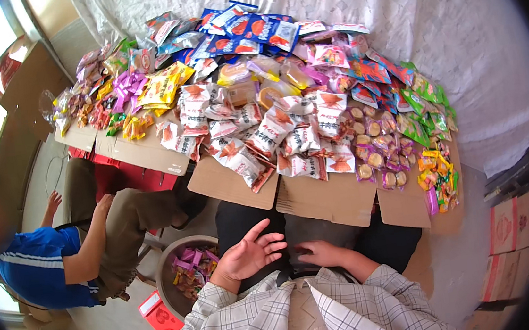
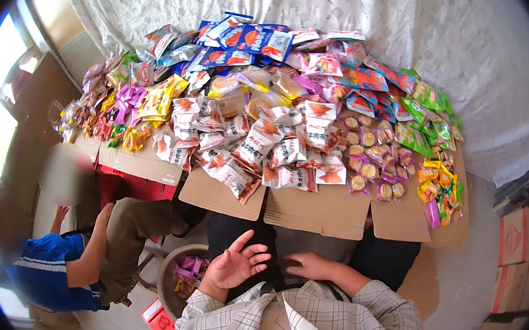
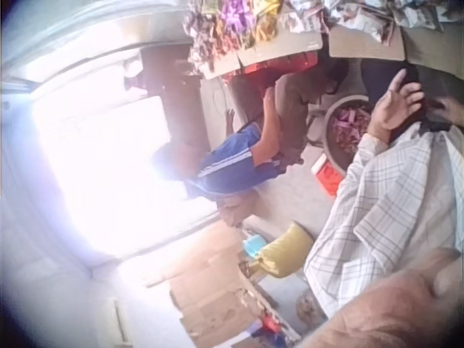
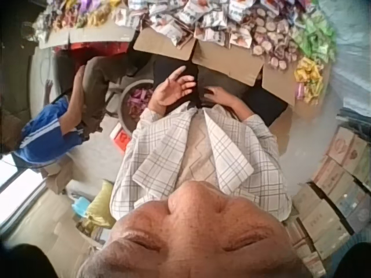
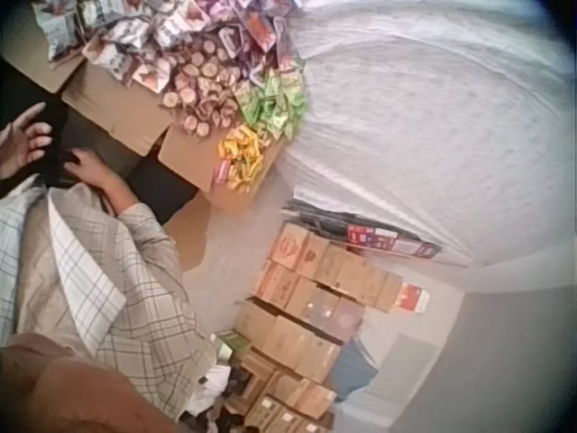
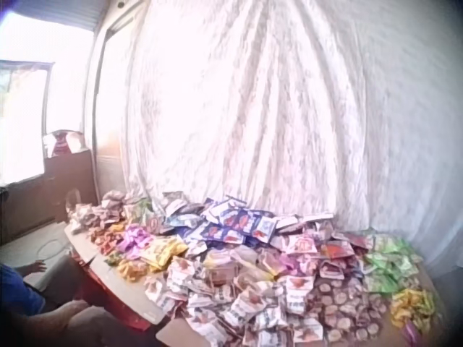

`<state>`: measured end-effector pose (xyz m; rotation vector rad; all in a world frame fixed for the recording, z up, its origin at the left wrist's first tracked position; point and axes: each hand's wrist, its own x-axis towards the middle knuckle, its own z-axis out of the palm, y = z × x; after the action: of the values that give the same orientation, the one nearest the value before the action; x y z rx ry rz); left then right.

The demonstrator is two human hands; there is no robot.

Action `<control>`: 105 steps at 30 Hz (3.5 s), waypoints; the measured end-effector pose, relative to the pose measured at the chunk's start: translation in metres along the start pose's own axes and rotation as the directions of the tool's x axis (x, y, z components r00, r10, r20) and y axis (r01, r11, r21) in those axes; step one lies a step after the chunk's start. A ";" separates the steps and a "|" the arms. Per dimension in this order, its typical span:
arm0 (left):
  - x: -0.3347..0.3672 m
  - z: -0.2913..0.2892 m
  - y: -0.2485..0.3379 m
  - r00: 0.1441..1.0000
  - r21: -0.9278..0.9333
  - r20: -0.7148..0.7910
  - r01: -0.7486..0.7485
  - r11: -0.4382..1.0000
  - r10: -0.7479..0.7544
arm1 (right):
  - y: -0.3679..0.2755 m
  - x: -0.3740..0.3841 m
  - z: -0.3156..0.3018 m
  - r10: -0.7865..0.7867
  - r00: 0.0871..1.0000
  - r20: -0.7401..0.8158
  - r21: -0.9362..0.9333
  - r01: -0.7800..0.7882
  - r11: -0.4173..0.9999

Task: Sorting and organizing a large variety of packaged snacks from a table into a bowl or different piles.

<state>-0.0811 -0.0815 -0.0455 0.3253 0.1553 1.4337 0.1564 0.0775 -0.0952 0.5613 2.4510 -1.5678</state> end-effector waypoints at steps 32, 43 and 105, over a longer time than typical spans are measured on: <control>0.009 0.015 -0.009 0.984 0.184 -0.176 0.058 0.981 -0.025 | 0.014 -0.012 -0.032 -0.186 0.689 -0.700 0.006 0.267 0.964; 0.019 0.018 -0.024 0.985 0.197 -0.153 0.110 0.974 -0.080 | 0.004 -0.010 -0.027 -0.158 0.775 -0.612 0.084 0.262 0.961; 0.028 0.007 -0.015 0.987 -0.002 -0.035 0.160 0.987 -0.160 | 0.027 0.009 0.005 0.042 0.985 0.169 -0.366 0.024 0.930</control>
<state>-0.0613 -0.0561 -0.0413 0.2826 0.2062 1.2811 0.1593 0.0853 -0.1227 0.3522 2.5086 -1.0587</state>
